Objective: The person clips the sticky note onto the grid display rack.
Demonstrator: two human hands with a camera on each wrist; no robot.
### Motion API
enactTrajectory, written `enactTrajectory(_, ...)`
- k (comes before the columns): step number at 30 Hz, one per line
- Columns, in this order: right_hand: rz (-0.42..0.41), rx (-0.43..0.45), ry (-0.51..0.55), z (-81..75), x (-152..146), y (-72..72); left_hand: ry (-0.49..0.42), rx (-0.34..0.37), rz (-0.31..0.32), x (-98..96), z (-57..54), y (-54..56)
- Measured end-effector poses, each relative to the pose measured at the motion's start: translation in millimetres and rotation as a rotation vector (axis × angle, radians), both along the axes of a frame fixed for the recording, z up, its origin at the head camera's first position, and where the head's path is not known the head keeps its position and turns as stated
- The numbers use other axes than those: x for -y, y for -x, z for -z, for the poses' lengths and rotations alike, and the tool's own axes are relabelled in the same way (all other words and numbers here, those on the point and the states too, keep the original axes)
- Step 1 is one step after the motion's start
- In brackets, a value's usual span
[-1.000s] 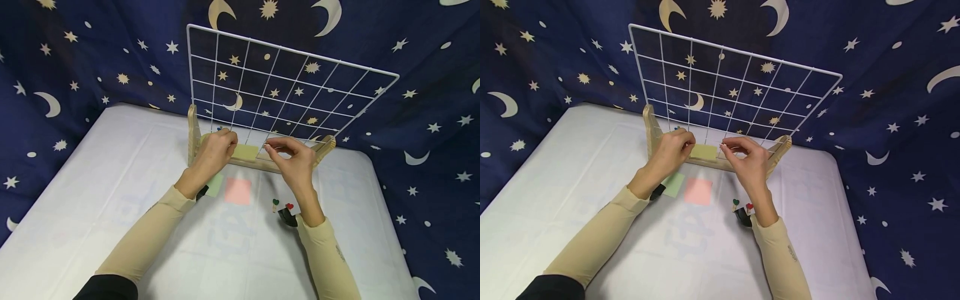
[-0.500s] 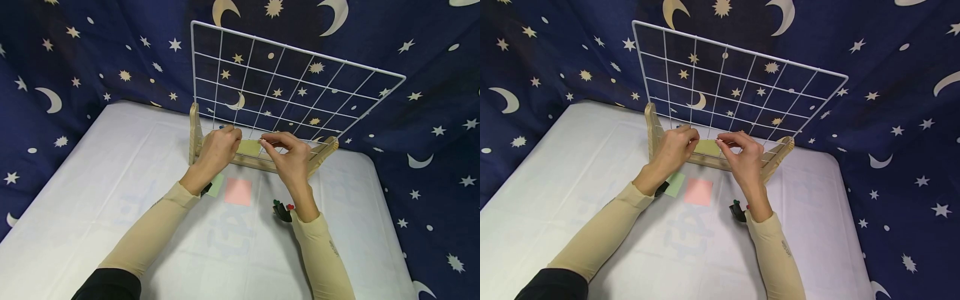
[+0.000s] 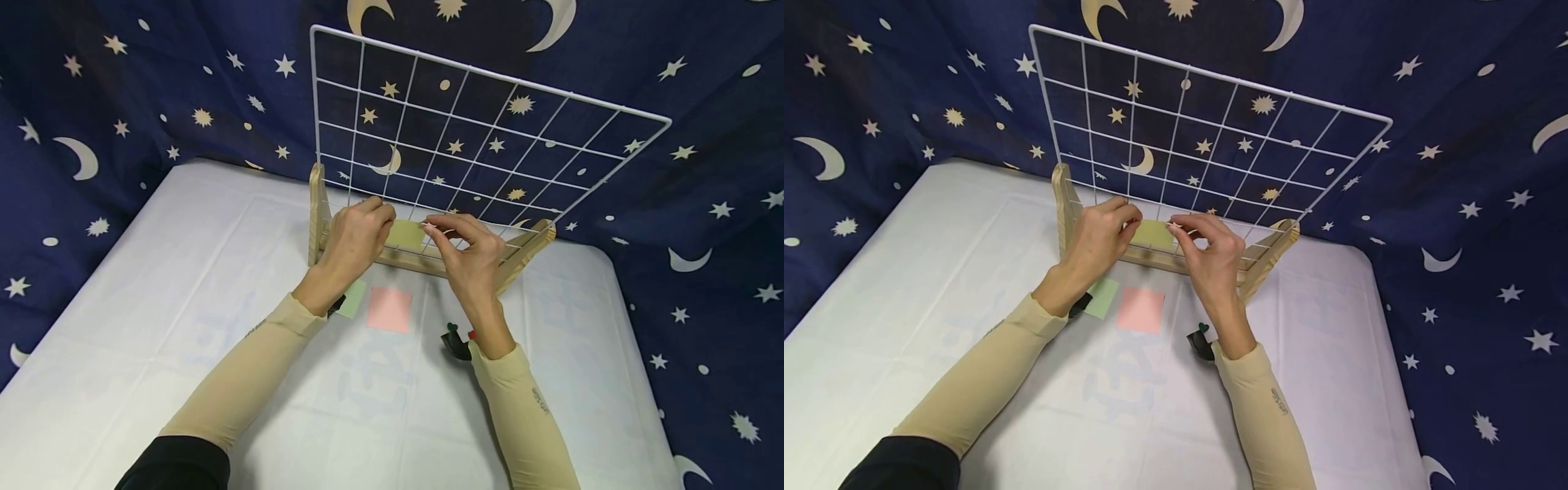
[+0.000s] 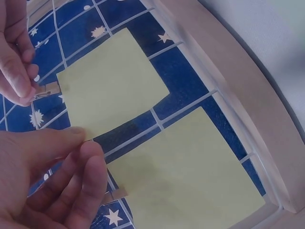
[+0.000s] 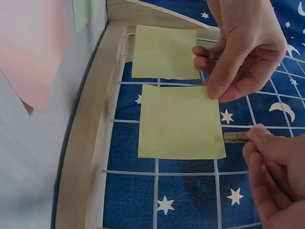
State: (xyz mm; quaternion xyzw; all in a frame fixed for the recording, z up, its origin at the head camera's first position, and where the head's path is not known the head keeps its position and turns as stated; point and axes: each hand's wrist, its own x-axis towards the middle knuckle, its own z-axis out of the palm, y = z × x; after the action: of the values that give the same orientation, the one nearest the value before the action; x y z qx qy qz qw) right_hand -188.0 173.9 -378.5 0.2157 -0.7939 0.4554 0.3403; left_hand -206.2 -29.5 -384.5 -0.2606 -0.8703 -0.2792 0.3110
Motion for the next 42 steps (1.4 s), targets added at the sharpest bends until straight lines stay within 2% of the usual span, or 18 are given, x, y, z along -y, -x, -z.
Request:
enactTrajectory(9,0.024,-0.018,0.028,5.6,1,1.4,-0.007,0.02,0.006,0.3,-0.5,0.8)
enactTrajectory(19,0.082,0.031,-0.031,11.4,-2,3.8,-0.003,0.016,0.006,-0.2,0.9,0.4)
enactTrajectory(25,0.043,0.059,-0.015,10.7,0,3.3,-0.016,0.008,0.009,-0.3,2.8,1.6)
enactTrajectory(33,0.065,0.094,-0.06,11.0,2,0.6,-0.018,0.02,-0.001,4.1,3.5,0.8)
enactTrajectory(42,0.168,0.101,-0.076,8.5,-10,-9.6,-0.073,-0.028,0.016,5.4,-0.4,0.8)
